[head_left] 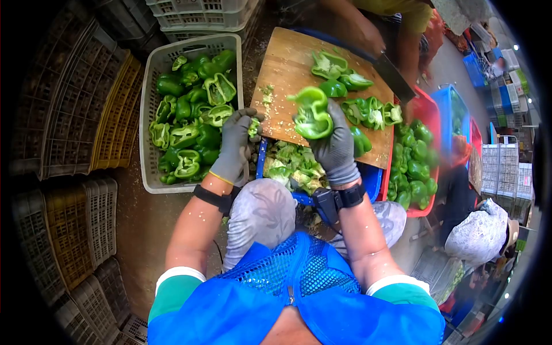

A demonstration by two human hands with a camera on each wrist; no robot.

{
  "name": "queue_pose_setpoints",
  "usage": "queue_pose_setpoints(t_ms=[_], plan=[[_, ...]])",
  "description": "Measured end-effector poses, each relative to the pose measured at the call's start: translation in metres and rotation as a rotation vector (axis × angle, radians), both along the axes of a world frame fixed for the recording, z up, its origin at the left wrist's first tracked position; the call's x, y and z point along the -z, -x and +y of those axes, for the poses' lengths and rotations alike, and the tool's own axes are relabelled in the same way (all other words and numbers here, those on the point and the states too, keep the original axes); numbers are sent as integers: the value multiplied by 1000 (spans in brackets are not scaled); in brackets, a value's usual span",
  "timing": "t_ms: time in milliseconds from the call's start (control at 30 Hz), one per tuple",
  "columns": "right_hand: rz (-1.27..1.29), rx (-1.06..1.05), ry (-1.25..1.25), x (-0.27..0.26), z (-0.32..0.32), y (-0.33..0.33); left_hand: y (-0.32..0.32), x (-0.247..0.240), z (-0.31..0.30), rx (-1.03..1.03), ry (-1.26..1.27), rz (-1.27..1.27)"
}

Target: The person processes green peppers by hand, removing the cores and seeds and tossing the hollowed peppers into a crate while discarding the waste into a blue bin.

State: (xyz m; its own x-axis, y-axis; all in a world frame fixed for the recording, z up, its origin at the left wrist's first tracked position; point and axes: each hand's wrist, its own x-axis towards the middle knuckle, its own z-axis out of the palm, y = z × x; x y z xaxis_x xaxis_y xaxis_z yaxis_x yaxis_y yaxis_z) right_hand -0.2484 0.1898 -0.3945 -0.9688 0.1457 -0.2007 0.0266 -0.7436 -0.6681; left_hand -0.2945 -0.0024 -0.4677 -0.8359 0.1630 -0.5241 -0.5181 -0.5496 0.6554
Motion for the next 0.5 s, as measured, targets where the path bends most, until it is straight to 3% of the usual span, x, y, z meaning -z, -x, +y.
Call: queue_pose_setpoints(t_ms=[67, 133, 233, 300, 400, 467, 500], plan=[[56, -256, -57, -43, 0, 18, -8, -12, -1, 425, 77, 154], [102, -371, -677, -7, 37, 50, -28, -44, 9, 897, 263, 388], [75, -464, -1614, 25, 92, 77, -29, -12, 23, 1083, 123, 468], [46, -492, -2245, 32, 105, 89, -19, -20, 23, 992, 229, 455], [101, -265, -1540, 22, 82, 70, -11, -39, 27, 711, 242, 398], [-196, -468, -1090, -15, 47, 45, -3, -42, 38, 559, 317, 491], [-192, -473, -983, -23, 35, 33, 1, -41, 42, 550, 351, 558]])
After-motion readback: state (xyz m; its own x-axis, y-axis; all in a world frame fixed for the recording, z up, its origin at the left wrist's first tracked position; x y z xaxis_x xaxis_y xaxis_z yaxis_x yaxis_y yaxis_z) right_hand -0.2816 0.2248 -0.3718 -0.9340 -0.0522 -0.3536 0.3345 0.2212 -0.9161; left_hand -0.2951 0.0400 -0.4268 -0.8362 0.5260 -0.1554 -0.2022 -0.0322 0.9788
